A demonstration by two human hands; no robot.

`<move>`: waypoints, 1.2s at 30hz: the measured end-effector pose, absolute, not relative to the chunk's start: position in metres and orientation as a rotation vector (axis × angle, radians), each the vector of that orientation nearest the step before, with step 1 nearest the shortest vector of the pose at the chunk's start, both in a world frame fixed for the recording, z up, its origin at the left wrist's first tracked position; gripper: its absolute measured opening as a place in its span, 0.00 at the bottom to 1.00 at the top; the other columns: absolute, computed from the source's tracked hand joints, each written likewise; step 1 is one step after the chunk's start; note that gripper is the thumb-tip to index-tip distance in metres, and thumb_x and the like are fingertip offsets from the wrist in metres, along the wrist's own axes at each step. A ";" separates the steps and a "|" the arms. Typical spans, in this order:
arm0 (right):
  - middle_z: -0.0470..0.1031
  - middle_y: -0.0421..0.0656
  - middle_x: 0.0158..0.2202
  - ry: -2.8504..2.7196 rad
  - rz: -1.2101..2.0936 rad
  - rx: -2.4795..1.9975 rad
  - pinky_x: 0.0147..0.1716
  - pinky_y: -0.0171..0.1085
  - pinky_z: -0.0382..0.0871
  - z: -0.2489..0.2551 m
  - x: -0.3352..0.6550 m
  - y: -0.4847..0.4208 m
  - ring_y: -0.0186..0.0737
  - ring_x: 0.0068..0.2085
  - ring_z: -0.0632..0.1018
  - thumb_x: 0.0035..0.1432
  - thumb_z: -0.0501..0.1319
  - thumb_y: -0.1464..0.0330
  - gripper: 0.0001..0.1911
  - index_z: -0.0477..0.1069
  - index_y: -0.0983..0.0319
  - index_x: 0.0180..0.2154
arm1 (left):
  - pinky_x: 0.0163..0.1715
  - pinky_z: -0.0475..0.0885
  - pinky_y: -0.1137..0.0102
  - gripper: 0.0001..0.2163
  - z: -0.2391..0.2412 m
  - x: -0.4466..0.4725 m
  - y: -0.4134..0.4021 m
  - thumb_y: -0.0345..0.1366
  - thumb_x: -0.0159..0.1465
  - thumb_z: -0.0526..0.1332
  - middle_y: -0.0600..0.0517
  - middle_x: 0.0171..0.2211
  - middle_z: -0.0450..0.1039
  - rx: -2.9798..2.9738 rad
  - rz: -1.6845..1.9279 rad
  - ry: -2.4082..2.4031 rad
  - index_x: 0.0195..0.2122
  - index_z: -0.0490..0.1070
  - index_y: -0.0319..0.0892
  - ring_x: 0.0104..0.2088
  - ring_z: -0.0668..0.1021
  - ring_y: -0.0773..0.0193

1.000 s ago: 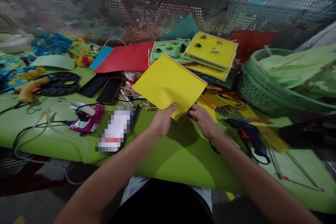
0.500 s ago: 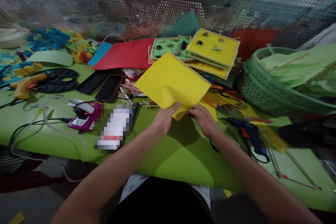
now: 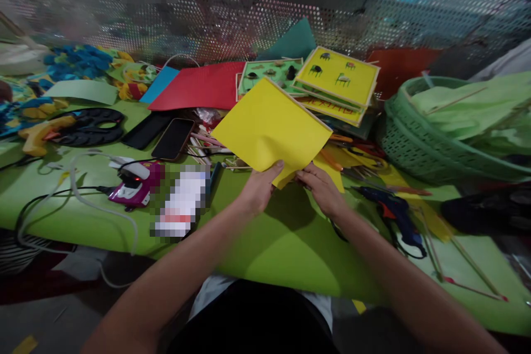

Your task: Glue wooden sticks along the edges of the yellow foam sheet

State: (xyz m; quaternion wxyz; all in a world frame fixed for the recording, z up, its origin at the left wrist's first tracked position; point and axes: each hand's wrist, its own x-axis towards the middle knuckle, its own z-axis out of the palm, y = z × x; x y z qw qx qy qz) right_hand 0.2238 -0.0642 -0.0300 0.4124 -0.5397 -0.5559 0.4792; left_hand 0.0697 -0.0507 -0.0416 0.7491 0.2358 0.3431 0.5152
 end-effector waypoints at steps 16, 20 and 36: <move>0.74 0.41 0.32 -1.363 1.264 -1.270 0.40 0.41 0.66 -0.037 0.226 -0.063 0.42 0.36 0.72 0.56 0.62 0.58 0.10 0.71 0.57 0.33 | 0.64 0.67 0.52 0.17 -0.038 0.069 -0.050 0.32 0.64 0.67 0.46 0.60 0.76 0.514 1.126 0.729 0.55 0.77 0.46 0.64 0.73 0.47; 0.74 0.41 0.32 -1.401 1.203 -1.300 0.38 0.40 0.66 -0.041 0.227 -0.062 0.42 0.35 0.72 0.56 0.60 0.59 0.09 0.71 0.58 0.30 | 0.64 0.67 0.53 0.18 -0.037 0.070 -0.050 0.33 0.63 0.68 0.46 0.61 0.75 0.535 1.102 0.749 0.55 0.77 0.47 0.65 0.72 0.47; 0.75 0.42 0.32 -1.450 1.224 -1.272 0.39 0.42 0.67 -0.036 0.226 -0.064 0.43 0.35 0.72 0.58 0.60 0.56 0.12 0.73 0.57 0.34 | 0.64 0.67 0.50 0.17 -0.041 0.068 -0.048 0.33 0.64 0.68 0.43 0.60 0.76 0.509 1.147 0.723 0.55 0.77 0.45 0.63 0.73 0.45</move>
